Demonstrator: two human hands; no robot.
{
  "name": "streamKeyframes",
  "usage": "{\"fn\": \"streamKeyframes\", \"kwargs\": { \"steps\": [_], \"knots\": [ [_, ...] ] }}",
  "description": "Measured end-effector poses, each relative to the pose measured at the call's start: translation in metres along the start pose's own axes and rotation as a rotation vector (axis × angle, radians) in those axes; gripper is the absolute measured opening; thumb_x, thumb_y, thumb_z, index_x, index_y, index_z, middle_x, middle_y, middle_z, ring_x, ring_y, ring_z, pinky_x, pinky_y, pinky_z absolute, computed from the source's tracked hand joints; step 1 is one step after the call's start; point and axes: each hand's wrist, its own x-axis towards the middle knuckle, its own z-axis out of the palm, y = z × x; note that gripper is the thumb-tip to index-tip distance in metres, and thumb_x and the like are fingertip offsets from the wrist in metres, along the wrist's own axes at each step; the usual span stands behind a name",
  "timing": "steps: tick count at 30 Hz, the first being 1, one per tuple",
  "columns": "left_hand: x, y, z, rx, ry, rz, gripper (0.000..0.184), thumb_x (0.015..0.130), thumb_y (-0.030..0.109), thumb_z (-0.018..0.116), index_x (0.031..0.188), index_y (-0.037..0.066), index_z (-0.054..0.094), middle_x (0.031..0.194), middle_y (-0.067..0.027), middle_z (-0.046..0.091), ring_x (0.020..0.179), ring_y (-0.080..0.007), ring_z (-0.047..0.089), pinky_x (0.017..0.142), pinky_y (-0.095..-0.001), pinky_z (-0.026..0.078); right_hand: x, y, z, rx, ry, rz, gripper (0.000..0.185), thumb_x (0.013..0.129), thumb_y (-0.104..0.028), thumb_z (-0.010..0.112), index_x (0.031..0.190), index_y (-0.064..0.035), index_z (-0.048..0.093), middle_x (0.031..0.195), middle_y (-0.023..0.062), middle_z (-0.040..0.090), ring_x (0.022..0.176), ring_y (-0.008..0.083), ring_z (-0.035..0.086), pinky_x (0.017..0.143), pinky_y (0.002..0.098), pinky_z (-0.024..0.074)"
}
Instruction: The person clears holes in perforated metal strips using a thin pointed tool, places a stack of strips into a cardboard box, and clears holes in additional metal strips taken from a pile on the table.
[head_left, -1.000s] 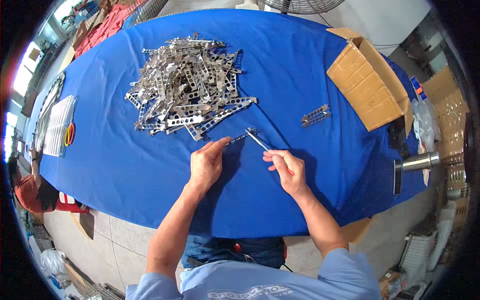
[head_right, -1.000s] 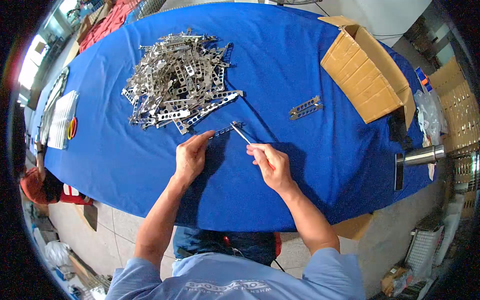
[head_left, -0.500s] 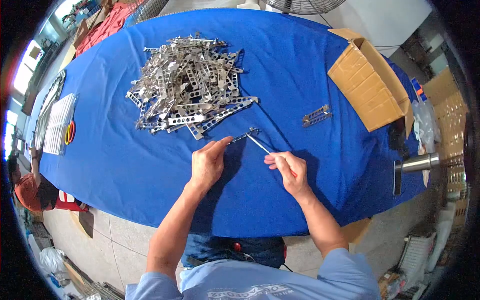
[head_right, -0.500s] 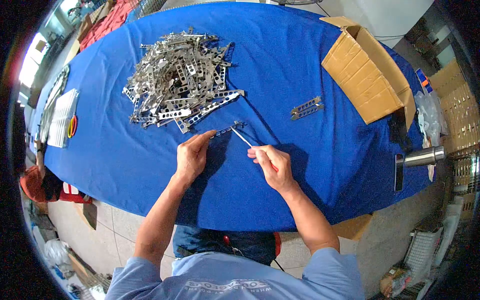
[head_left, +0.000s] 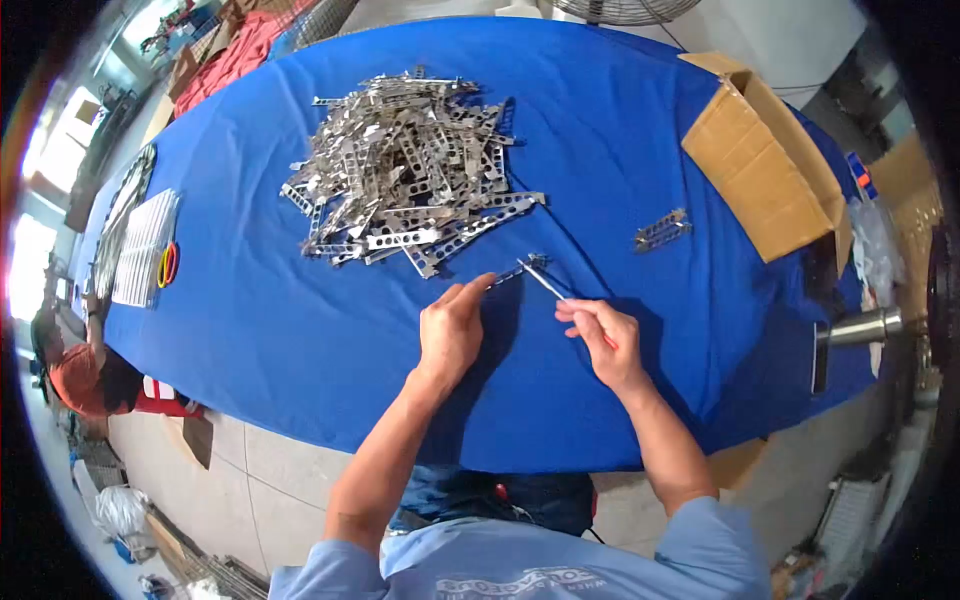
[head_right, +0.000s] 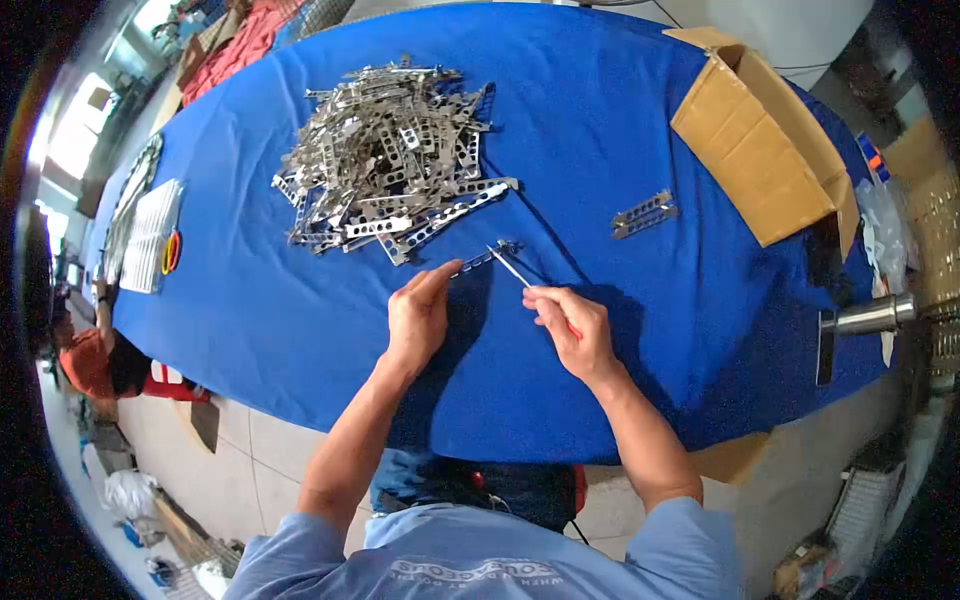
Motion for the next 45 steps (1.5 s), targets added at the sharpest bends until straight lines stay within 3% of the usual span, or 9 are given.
{"fn": "streamKeyframes", "kwargs": {
  "steps": [3,8,13,18,22,27,32,41,45],
  "knots": [
    [0.000,-0.001,0.006,0.015,0.028,0.026,0.037,0.093,-0.004,0.063,0.124,0.012,0.075,0.081,-0.0154,0.068,0.071,-0.0377,0.070,0.063,-0.0472,0.055,-0.002,0.000,-0.016,-0.048,-0.023,0.007,0.025,0.111,-0.014,0.056,0.114,0.0052,0.071,0.103,0.0172,0.079,0.095,0.0242,0.079,0.076,0.0362,0.0654],
    [-0.002,-0.007,0.008,0.016,0.042,0.059,0.037,0.096,-0.002,0.061,0.126,0.014,0.074,0.079,-0.0155,0.065,0.071,-0.0390,0.069,0.062,-0.0482,0.054,-0.003,0.002,-0.010,-0.008,0.018,-0.032,0.026,0.111,-0.017,0.058,0.116,0.0048,0.072,0.108,0.0171,0.079,0.098,0.0226,0.078,0.078,0.0348,0.0653],
    [0.000,-0.002,0.001,-0.013,0.000,0.043,0.037,0.096,-0.002,0.060,0.127,0.013,0.073,0.082,-0.0167,0.066,0.071,-0.0398,0.068,0.063,-0.0490,0.054,-0.002,0.004,-0.014,-0.038,-0.019,0.069,0.029,0.112,-0.019,0.056,0.117,0.0052,0.070,0.113,0.0184,0.077,0.102,0.0250,0.078,0.078,0.0350,0.0653],
    [-0.002,0.000,0.003,-0.021,-0.008,0.006,0.043,0.093,-0.005,0.059,0.130,0.012,0.071,0.093,-0.0175,0.070,0.078,-0.0408,0.071,0.068,-0.0498,0.057,-0.003,0.000,-0.010,-0.038,-0.030,0.026,0.033,0.113,-0.022,0.052,0.115,0.0050,0.070,0.112,0.0184,0.077,0.101,0.0252,0.078,0.077,0.0350,0.0645],
    [-0.003,0.001,-0.003,0.001,-0.062,-0.010,0.044,0.093,-0.008,0.056,0.130,0.011,0.070,0.092,-0.0182,0.070,0.083,-0.0424,0.070,0.071,-0.0489,0.056,-0.002,0.003,-0.014,-0.050,0.009,0.018,0.033,0.113,-0.022,0.052,0.116,0.0047,0.071,0.108,0.0176,0.078,0.099,0.0251,0.078,0.077,0.0357,0.0641],
    [-0.001,-0.002,0.004,-0.054,0.023,0.055,0.040,0.093,-0.009,0.060,0.126,0.008,0.074,0.091,-0.0199,0.072,0.081,-0.0350,0.073,0.074,-0.0432,0.057,-0.002,0.003,-0.012,-0.042,-0.023,-0.031,0.023,0.110,-0.013,0.057,0.113,0.0033,0.073,0.100,0.0154,0.080,0.092,0.0210,0.079,0.076,0.0328,0.0639],
    [0.000,0.000,0.005,-0.065,0.042,0.041,0.035,0.094,-0.003,0.063,0.124,0.012,0.074,0.080,-0.0147,0.067,0.071,-0.0372,0.068,0.064,-0.0465,0.053,0.001,-0.004,-0.014,-0.048,0.023,-0.035,0.025,0.111,-0.015,0.056,0.111,0.0052,0.072,0.101,0.0163,0.079,0.091,0.0230,0.079,0.074,0.0329,0.0638],
    [0.000,0.000,0.004,-0.062,0.014,0.028,0.032,0.098,0.001,0.062,0.125,0.013,0.074,0.079,-0.0143,0.066,0.069,-0.0367,0.068,0.062,-0.0454,0.053,-0.008,0.000,-0.019,0.019,0.025,-0.071,0.030,0.112,-0.014,0.051,0.106,0.0071,0.071,0.096,0.0180,0.078,0.087,0.0243,0.079,0.074,0.0341,0.0641],
    [0.001,0.004,0.002,-0.034,-0.042,0.008,0.031,0.099,0.000,0.063,0.126,0.009,0.074,0.083,-0.0159,0.068,0.073,-0.0345,0.070,0.065,-0.0413,0.054,-0.002,0.004,-0.011,-0.041,-0.008,-0.070,0.028,0.112,-0.016,0.055,0.109,0.0067,0.071,0.099,0.0176,0.079,0.091,0.0252,0.079,0.077,0.0352,0.0645]
  ]
}}
